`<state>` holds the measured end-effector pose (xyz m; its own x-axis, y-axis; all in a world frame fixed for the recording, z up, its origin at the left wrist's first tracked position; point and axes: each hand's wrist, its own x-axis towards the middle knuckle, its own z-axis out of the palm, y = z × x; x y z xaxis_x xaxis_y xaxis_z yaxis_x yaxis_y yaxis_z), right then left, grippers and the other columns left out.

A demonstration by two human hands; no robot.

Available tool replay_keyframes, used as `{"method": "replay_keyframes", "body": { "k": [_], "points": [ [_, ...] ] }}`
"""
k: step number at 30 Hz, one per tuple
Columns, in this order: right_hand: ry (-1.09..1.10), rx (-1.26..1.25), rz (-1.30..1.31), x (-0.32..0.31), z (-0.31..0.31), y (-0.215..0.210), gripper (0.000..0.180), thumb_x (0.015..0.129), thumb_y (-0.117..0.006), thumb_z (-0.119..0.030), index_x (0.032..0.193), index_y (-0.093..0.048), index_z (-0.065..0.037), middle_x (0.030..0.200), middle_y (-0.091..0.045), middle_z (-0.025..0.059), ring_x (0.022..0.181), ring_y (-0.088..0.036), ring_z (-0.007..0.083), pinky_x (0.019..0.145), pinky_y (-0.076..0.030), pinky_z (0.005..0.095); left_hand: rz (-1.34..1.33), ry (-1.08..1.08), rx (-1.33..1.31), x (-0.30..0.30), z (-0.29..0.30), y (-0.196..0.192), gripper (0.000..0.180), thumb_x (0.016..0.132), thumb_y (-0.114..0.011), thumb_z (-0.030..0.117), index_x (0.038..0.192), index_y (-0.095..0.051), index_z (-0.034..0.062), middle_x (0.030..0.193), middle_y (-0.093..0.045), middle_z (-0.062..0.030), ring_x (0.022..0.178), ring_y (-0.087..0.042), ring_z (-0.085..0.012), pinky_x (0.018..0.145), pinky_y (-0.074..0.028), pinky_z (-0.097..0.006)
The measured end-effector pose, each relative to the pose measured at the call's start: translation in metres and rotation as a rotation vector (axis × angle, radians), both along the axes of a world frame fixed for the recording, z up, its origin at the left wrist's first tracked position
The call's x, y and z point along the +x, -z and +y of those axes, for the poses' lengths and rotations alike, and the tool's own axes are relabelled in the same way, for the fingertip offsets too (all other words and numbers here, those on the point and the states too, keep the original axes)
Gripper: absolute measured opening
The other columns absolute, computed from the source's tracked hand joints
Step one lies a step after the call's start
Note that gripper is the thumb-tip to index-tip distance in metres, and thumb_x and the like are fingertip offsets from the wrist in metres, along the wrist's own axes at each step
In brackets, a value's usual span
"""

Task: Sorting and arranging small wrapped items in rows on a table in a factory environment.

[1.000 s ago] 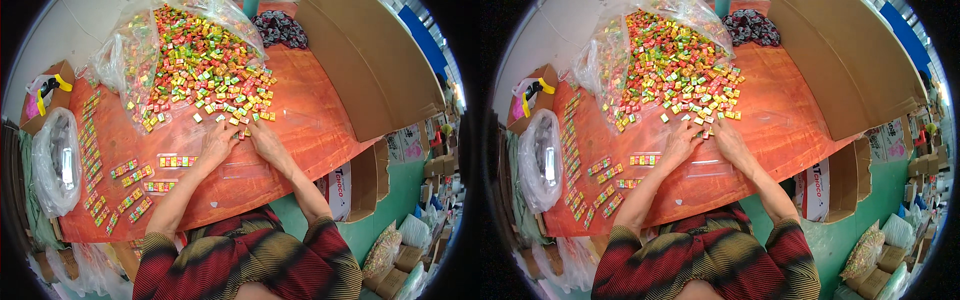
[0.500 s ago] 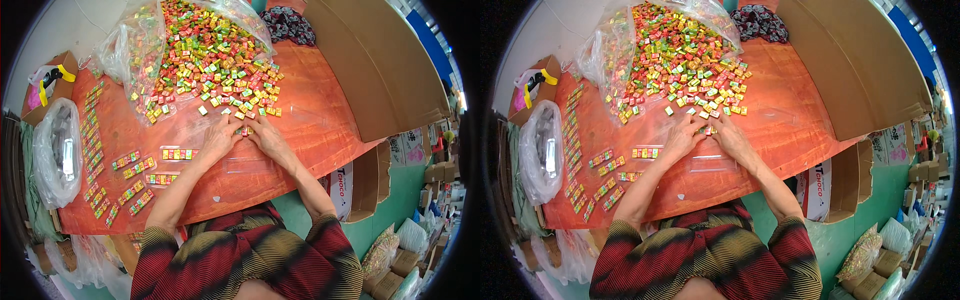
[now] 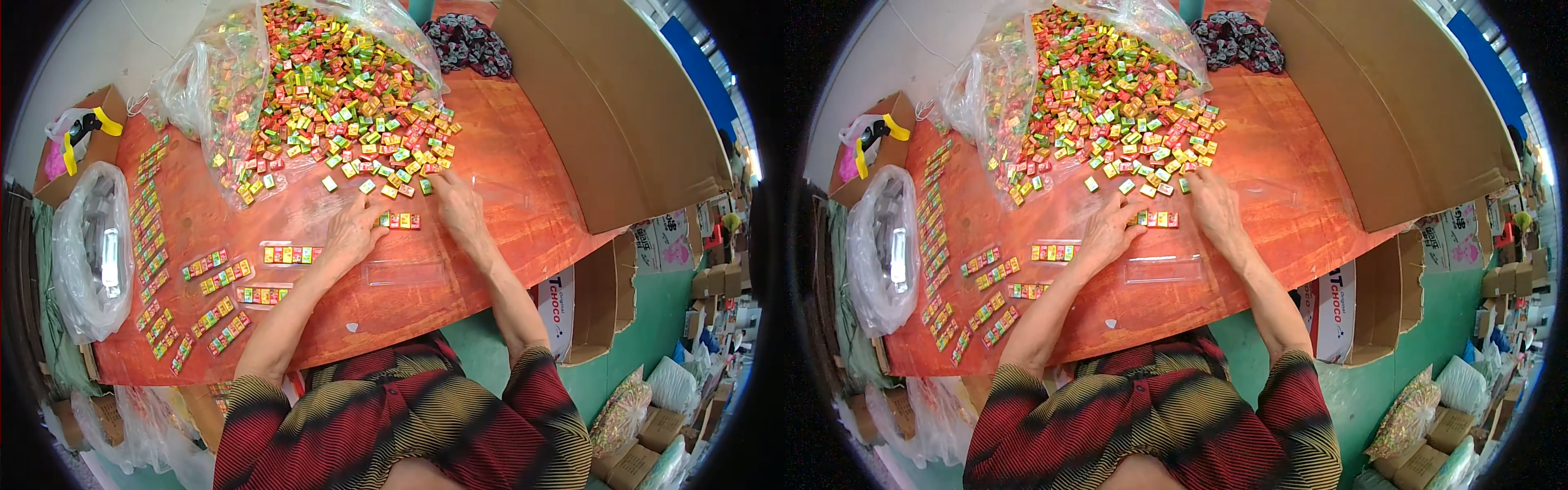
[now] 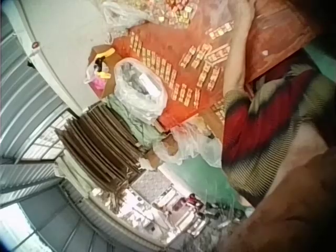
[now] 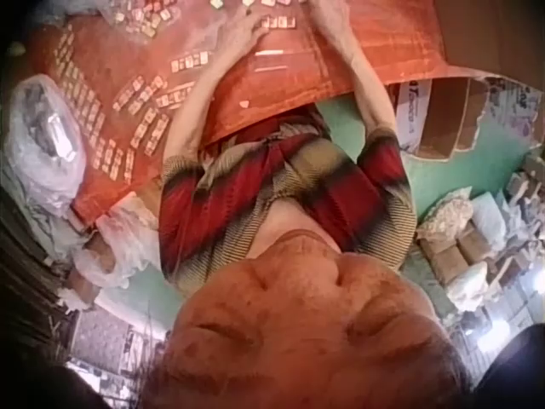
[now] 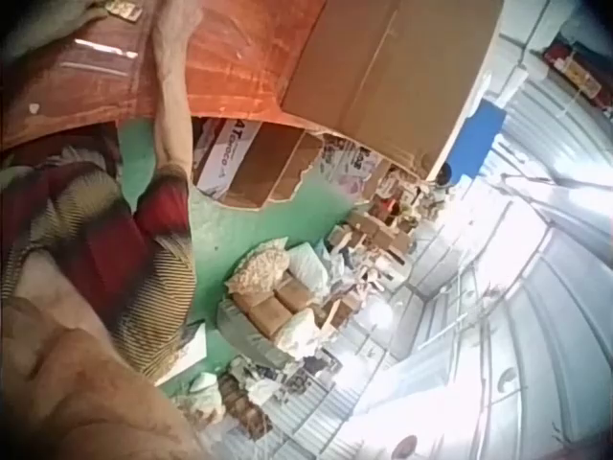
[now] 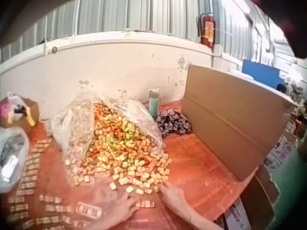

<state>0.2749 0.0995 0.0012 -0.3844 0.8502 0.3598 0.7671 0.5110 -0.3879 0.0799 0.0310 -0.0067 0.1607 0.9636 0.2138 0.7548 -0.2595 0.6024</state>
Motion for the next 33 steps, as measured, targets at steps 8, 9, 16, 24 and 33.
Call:
{"method": "replay_keyframes", "body": {
  "k": [8, 9, 16, 24, 33],
  "points": [
    [-0.083, -0.215, -0.073, -0.005, -0.013, -0.003, 0.020, 0.079, -0.052, -0.005, 0.099, -0.054, -0.004, 0.092, -0.052, 0.0168, 0.086, -0.055, 0.0349, 0.069, -0.047, 0.0403, 0.002, -0.012, -0.082, -0.001, 0.001, -0.002, 0.037, 0.068, -0.070, 0.011, 0.104, -0.060, 0.0109, 0.094, -0.050, -0.0106, 0.088, -0.054, -0.0291, 0.074, -0.045, -0.038],
    [-0.088, -0.216, -0.075, -0.002, -0.019, -0.004, 0.020, 0.079, -0.052, -0.005, 0.099, -0.054, -0.004, 0.092, -0.052, 0.0168, 0.086, -0.055, 0.0349, 0.069, -0.047, 0.0403, -0.012, -0.002, -0.065, -0.001, 0.001, 0.000, 0.039, 0.068, -0.070, 0.010, 0.105, -0.059, 0.0111, 0.094, -0.049, -0.0116, 0.089, -0.054, -0.0304, 0.073, -0.045, -0.039],
    [-0.214, -0.321, 0.073, 0.003, -0.035, 0.004, 0.031, 0.079, -0.056, -0.005, 0.109, -0.049, 0.000, 0.104, -0.049, 0.0202, 0.093, -0.052, 0.0382, 0.077, -0.045, 0.0404, -0.073, 0.064, -0.135, -0.006, 0.001, -0.003, 0.045, 0.068, -0.067, 0.004, 0.111, -0.054, 0.0102, 0.097, -0.049, -0.0139, 0.094, -0.052, -0.0331, 0.078, -0.044, -0.040],
    [-0.229, -0.386, -0.010, -0.006, -0.036, -0.007, 0.037, 0.078, -0.058, -0.008, 0.113, -0.048, -0.003, 0.099, -0.049, 0.0178, 0.092, -0.052, 0.0357, 0.076, -0.045, 0.0399, -0.086, 0.131, -0.163, -0.014, 0.005, -0.002, 0.042, 0.069, -0.063, -0.002, 0.109, -0.055, 0.0072, 0.101, -0.050, -0.0144, 0.096, -0.051, -0.0328, 0.081, -0.043, -0.040],
    [-0.255, -0.266, -0.034, -0.009, -0.034, 0.008, 0.024, 0.079, -0.058, -0.013, 0.103, -0.056, -0.008, 0.090, -0.050, 0.0132, 0.084, -0.054, 0.0329, 0.068, -0.045, 0.0401, -0.048, 0.099, -0.109, -0.009, 0.005, 0.007, 0.035, 0.069, -0.063, 0.002, 0.104, -0.058, 0.0076, 0.098, -0.051, -0.0145, 0.093, -0.053, -0.0335, 0.077, -0.044, -0.041]
  ]
}}
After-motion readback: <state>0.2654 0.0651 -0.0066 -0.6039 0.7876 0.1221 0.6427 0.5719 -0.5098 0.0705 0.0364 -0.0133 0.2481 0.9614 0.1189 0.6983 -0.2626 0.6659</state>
